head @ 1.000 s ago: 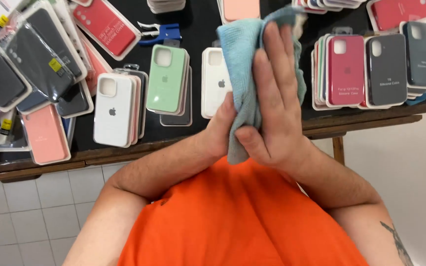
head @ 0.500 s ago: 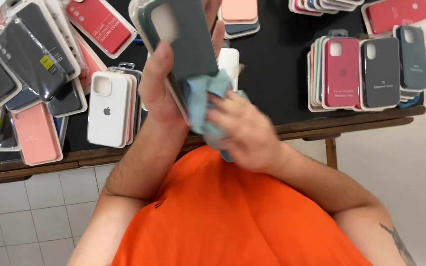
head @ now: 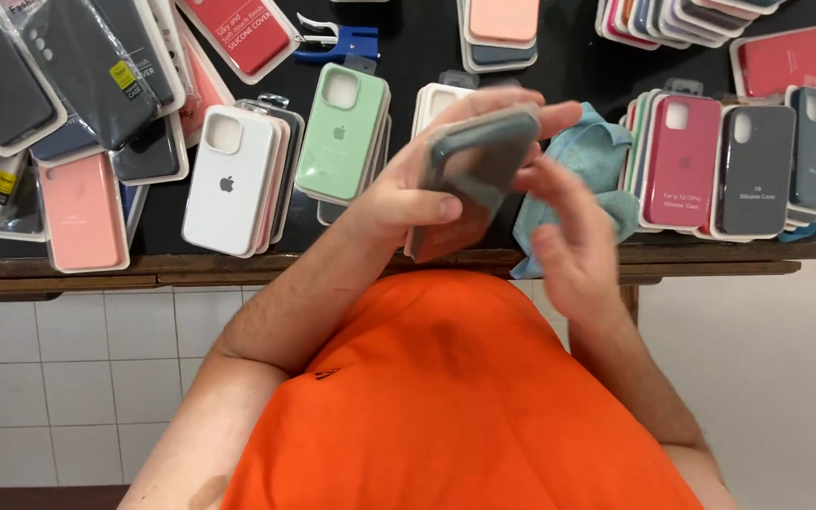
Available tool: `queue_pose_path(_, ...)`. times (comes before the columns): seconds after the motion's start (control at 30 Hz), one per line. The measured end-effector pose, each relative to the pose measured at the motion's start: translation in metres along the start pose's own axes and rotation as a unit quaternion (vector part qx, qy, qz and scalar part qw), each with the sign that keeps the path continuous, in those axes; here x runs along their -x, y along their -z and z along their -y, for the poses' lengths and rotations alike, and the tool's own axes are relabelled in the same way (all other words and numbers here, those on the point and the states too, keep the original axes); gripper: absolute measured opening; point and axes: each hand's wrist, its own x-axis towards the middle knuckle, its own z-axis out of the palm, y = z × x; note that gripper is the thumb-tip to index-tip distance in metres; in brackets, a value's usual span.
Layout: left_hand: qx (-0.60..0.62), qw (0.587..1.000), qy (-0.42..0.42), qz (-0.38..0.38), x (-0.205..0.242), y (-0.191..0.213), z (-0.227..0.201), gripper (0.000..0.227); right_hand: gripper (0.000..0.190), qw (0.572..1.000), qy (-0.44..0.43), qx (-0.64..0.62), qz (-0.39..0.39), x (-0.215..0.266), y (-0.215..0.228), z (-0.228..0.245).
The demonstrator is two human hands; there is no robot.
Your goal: Preparing phone cases for retail display by stapling packaging, wiping them clean with a cloth, and hanging them on a pegboard wall.
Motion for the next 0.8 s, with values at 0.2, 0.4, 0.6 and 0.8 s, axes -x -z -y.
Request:
queue_pose_path(0.2, -0.264, 0.962, -0.016, -0.072, 0.013, -0.006, 0.001, 0.065, 0.037, 0.995, -0.057, -0.076, 0.002, 0.003, -0.009, -0.001)
queue_pose_path(0.4, -0.435, 0.874, -0.048, -0.21, 0.03, -0.024, 0.0, 0.053, 0.031, 0.998, -0.046, -0.046, -0.008, 0.006, -0.012, -0.01)
queue_pose_path(0.6, -0.453, 0.857, -0.07, -0.234, 0.03, -0.02, 0.0, 0.04, 0.033, 0.997, -0.044, -0.061, -0.025, 0.008, -0.013, -0.014)
queue_pose_path(0.8, -0.325, 0.909, -0.066, -0.251, 0.026, -0.007, 0.011, 0.043, 0.025, 0.985, -0.094, -0.141, -0.045, 0.006, -0.011, -0.007)
